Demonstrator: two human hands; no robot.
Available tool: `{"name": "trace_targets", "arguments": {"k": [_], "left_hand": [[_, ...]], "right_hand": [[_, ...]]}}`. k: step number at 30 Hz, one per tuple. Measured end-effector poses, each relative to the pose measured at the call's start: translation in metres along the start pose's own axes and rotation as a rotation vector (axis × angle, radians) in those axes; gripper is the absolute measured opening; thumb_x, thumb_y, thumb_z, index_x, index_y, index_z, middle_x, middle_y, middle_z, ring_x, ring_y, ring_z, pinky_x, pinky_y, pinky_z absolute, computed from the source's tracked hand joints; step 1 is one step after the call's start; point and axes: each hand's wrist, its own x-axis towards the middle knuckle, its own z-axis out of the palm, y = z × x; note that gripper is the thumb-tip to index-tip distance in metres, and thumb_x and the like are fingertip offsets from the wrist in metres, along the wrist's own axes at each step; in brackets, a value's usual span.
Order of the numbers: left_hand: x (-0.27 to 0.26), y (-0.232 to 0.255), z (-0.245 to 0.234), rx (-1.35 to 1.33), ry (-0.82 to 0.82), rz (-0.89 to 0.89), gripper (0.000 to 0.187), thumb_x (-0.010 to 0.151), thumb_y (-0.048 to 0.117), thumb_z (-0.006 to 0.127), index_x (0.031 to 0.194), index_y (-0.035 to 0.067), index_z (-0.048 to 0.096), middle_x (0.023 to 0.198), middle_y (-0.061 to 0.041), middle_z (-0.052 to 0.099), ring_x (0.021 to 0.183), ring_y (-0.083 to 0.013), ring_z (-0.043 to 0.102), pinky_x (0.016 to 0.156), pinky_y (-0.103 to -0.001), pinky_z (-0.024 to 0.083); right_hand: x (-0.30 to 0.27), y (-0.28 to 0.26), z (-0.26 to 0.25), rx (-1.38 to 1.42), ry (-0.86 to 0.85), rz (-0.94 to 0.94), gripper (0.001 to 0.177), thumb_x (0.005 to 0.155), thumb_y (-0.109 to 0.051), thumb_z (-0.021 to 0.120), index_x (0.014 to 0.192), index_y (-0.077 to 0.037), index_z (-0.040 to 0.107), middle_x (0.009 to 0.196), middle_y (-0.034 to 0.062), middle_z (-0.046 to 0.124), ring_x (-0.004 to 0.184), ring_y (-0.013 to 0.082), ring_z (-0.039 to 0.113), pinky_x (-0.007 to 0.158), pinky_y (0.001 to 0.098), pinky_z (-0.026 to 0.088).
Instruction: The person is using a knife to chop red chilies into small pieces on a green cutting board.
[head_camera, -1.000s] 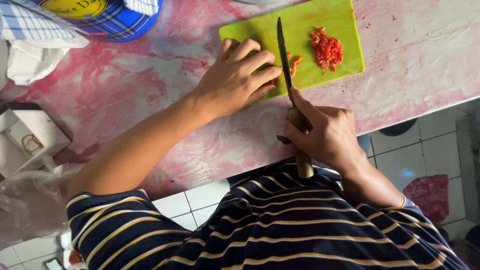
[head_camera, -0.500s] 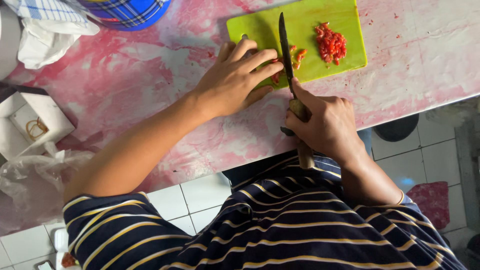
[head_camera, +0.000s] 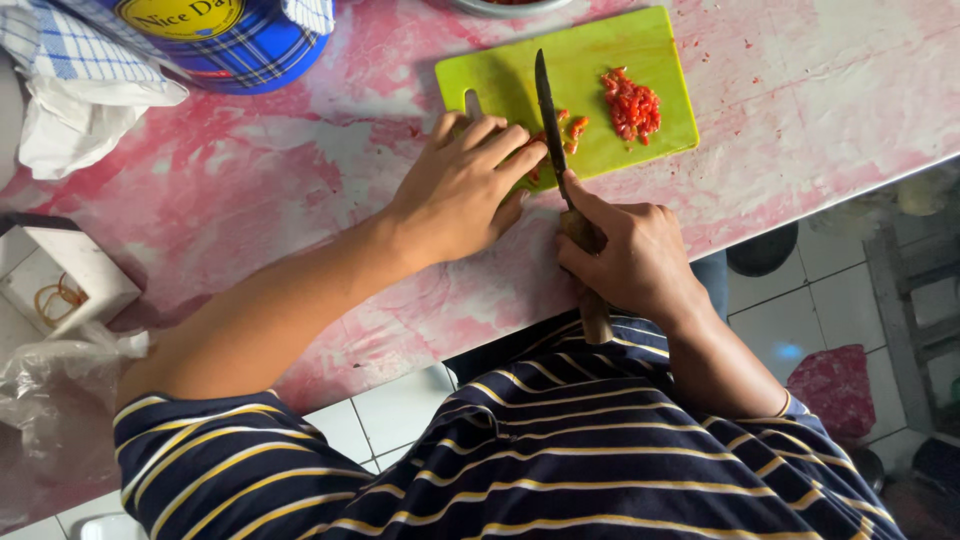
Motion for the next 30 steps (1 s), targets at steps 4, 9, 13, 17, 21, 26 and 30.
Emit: {"name": "trace_targets", "arguments": {"k": [4,9,13,17,21,26,30], "left_hand": [[0.002,0.006,-0.013,0.029,-0.041,-0.005,0.052,0.079,0.022,0.076,0.126,0.003,0.064,0.116,-0.012,0.063,0.110,-0.0304,0.059,0.100,-0.049,0.040],[0.001,0.010,-0.022,0.156,-0.200,-0.075,0.037,0.076,0.005,0.068,0.113,0.004,0.065,0.105,-0.011,0.064,0.099,-0.0324,0.064,0.098,-0.048,0.042],[-0.021,0.013,-0.030,0.143,-0.251,-0.131,0.038,0.077,0.004,0.068,0.114,0.005,0.065,0.108,-0.011,0.064,0.100,-0.0320,0.065,0.096,-0.047,0.042],[-0.054,0.014,-0.043,0.158,-0.214,-0.143,0.049,0.075,0.007,0.071,0.124,0.006,0.065,0.111,-0.009,0.063,0.105,-0.0301,0.063,0.096,-0.046,0.041],[-0.073,-0.004,-0.056,0.064,-0.208,-0.104,0.055,0.075,0.023,0.080,0.127,0.008,0.066,0.114,-0.006,0.063,0.110,-0.0279,0.059,0.099,-0.046,0.039],[-0.079,-0.031,-0.063,0.004,-0.112,0.036,0.059,0.075,0.035,0.083,0.127,0.009,0.069,0.117,-0.005,0.064,0.108,-0.0242,0.058,0.097,-0.046,0.038],[-0.070,-0.038,-0.059,-0.077,-0.108,0.011,0.041,0.077,0.032,0.084,0.112,0.011,0.076,0.105,-0.003,0.067,0.103,-0.0222,0.060,0.094,-0.044,0.038]], "right_hand": [[-0.002,-0.006,0.005,0.048,0.009,-0.039,0.065,0.080,-0.025,0.074,0.142,-0.009,0.064,0.070,0.0138,0.068,0.063,0.0339,0.069,0.063,0.0443,0.055],[-0.001,-0.018,0.014,0.002,0.019,-0.121,0.066,0.079,-0.025,0.074,0.142,-0.006,0.063,0.068,0.0162,0.067,0.059,0.0349,0.067,0.063,0.0467,0.055],[0.000,-0.028,0.018,-0.006,-0.037,-0.147,0.067,0.080,-0.025,0.074,0.143,-0.005,0.062,0.064,0.0147,0.066,0.057,0.0351,0.066,0.060,0.0472,0.053],[0.000,-0.041,0.022,0.039,-0.082,-0.212,0.067,0.080,-0.026,0.075,0.142,-0.006,0.062,0.065,0.0147,0.066,0.057,0.0360,0.065,0.059,0.0467,0.053],[0.005,-0.054,0.027,0.080,-0.142,-0.207,0.069,0.078,-0.026,0.076,0.142,-0.005,0.061,0.065,0.0155,0.067,0.056,0.0358,0.066,0.057,0.0447,0.053],[0.009,-0.060,0.028,0.086,-0.154,-0.192,0.067,0.079,-0.025,0.076,0.142,-0.007,0.062,0.068,0.0149,0.069,0.059,0.0342,0.068,0.059,0.0438,0.054],[0.014,-0.057,0.027,0.125,-0.163,-0.193,0.065,0.081,-0.023,0.076,0.143,-0.007,0.061,0.073,0.0122,0.071,0.060,0.0311,0.069,0.060,0.0414,0.055]]}}
